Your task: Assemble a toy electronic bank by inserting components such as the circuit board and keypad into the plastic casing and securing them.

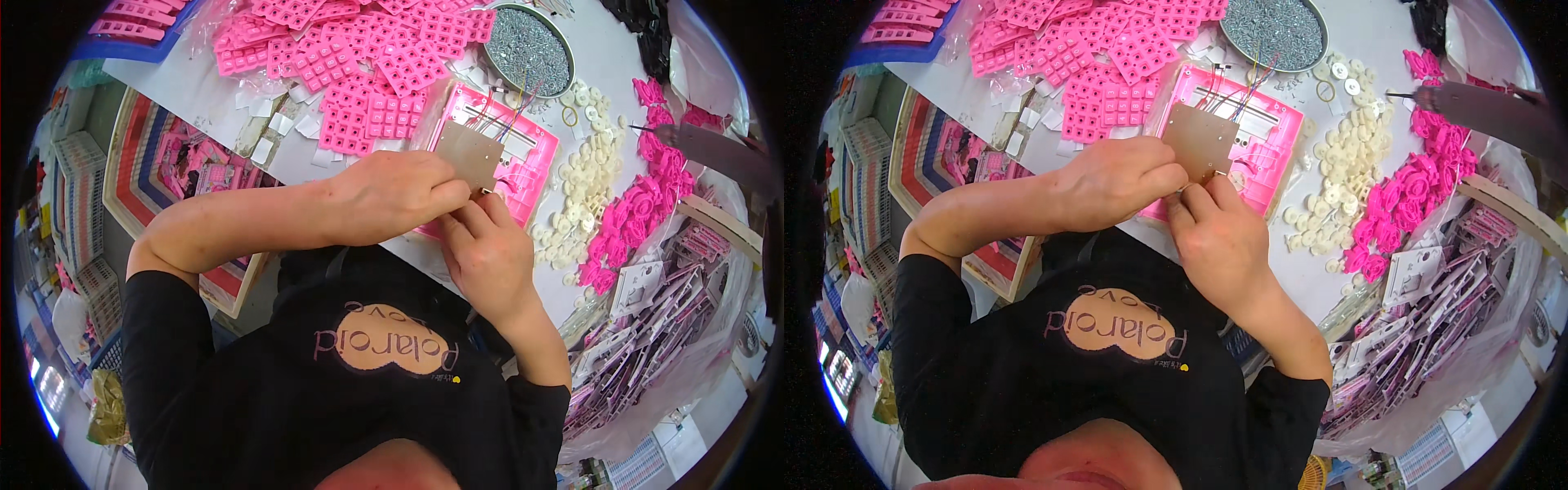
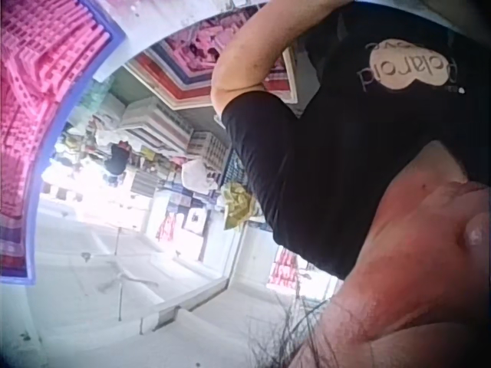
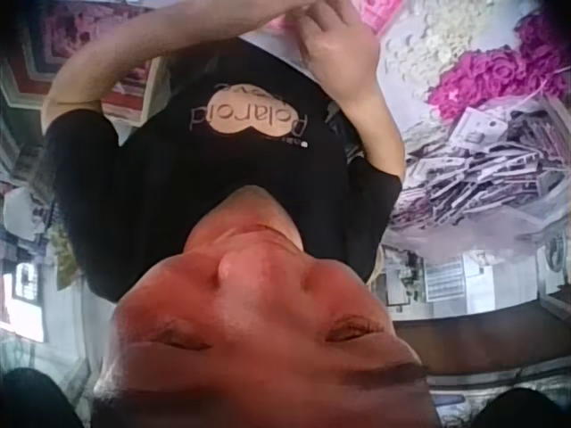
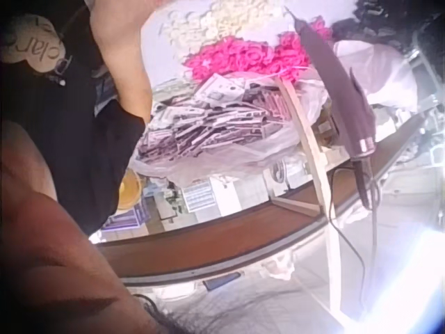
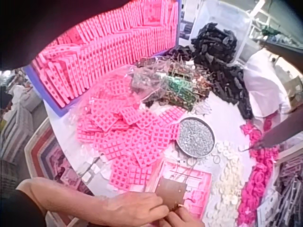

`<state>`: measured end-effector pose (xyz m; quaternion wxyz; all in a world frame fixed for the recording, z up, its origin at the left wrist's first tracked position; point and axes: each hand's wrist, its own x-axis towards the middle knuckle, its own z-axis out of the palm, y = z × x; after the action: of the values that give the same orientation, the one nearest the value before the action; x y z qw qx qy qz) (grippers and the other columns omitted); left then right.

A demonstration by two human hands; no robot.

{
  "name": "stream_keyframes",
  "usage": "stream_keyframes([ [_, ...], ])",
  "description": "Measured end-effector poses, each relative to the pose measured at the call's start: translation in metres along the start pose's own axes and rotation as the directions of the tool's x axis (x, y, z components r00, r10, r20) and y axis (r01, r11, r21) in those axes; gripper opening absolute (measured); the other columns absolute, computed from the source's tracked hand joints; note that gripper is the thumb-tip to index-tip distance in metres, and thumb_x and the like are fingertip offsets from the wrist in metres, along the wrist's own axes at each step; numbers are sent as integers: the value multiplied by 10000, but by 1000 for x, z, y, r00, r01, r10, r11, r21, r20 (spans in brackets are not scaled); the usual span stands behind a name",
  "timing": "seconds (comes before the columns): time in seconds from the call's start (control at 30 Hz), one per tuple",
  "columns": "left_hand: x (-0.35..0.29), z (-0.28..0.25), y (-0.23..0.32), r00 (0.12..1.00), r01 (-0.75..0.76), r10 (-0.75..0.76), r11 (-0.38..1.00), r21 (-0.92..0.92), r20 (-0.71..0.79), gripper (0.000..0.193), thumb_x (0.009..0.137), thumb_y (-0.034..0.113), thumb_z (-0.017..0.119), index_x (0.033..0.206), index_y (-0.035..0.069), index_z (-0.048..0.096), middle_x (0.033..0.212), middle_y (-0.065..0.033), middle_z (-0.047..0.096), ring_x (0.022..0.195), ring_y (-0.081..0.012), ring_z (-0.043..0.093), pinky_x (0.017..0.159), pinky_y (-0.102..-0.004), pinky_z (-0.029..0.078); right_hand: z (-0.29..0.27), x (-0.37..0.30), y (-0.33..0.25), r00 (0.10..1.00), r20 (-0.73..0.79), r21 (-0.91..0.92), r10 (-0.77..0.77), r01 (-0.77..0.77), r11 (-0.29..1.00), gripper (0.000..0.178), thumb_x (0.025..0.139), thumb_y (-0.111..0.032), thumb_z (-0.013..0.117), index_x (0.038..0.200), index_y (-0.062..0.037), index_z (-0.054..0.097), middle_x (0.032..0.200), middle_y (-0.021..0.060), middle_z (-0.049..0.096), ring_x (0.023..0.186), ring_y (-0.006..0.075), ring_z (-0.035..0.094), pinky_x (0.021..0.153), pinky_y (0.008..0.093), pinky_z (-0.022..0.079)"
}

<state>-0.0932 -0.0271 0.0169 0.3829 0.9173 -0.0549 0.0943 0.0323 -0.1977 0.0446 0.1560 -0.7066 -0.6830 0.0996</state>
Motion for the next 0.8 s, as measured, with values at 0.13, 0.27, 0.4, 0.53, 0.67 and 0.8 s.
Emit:
stream_keyframes([
  [0.13, 16, -15, -8, 943, 289, -309, 945, -155, -122, 372, 824, 95, 733, 1157, 30, 580, 980, -119, 610, 852, -291, 611, 726, -400, 501, -3, -7, -1, 1000, 22, -33, -20, 20, 999, 340, 752, -79, 692, 1088, -46, 727, 899, 52, 621, 885, 240, 605, 659, 344, 539],
  [0.27, -3, -32, -7, 836, 263, -214, 964, 28, -505, 548, 807, 93, 781, 1299, 37, 547, 1024, -107, 607, 845, -236, 587, 734, -380, 491, -1, -14, 1, 1000, -18, 39, -1, 2, 999, 401, 740, -62, 709, 1141, -42, 717, 906, 59, 616, 887, 246, 599, 676, 338, 536],
  [0.4, -55, 9, 22, 928, 330, -340, 940, -86, -156, 575, 838, 68, 759, 1357, 37, 512, 974, -67, 625, 791, -203, 576, 731, -352, 481, 1, -12, 0, 999, -13, 59, 32, -31, 998, 483, 734, -65, 719, 1214, -35, 690, 880, 61, 591, 863, 255, 583, 680, 354, 522],
  [0.53, -51, -10, 31, 785, 508, -615, 571, -645, 74, 422, 902, 31, 672, 1307, 3, 558, 894, -28, 636, 756, -118, 564, 706, -293, 468, 2, -7, -3, 998, 28, 17, 52, -52, 998, 535, 740, -101, 733, 1265, -26, 657, 861, 65, 564, 834, 251, 565, 688, 366, 511],
  [0.67, -28, -34, 8, 797, 376, -544, 107, -920, 262, 227, 949, -2, 568, 1144, -65, 665, 903, -59, 670, 756, -90, 578, 710, -242, 466, -1, -5, -1, 994, 107, 10, -2, 1, 1000, 496, 796, -162, 725, 1277, -63, 655, 871, 66, 557, 837, 251, 566, 699, 360, 514],
  [0.8, -19, -28, -7, 850, 338, -481, 185, -923, 214, 265, 944, -2, 581, 1191, -52, 662, 1026, -117, 723, 830, -99, 670, 709, -229, 516, -13, 0, 9, 980, 185, 94, -70, 53, 994, 420, 843, -205, 704, 1250, -106, 671, 866, 54, 561, 826, 247, 574, 673, 358, 524],
])
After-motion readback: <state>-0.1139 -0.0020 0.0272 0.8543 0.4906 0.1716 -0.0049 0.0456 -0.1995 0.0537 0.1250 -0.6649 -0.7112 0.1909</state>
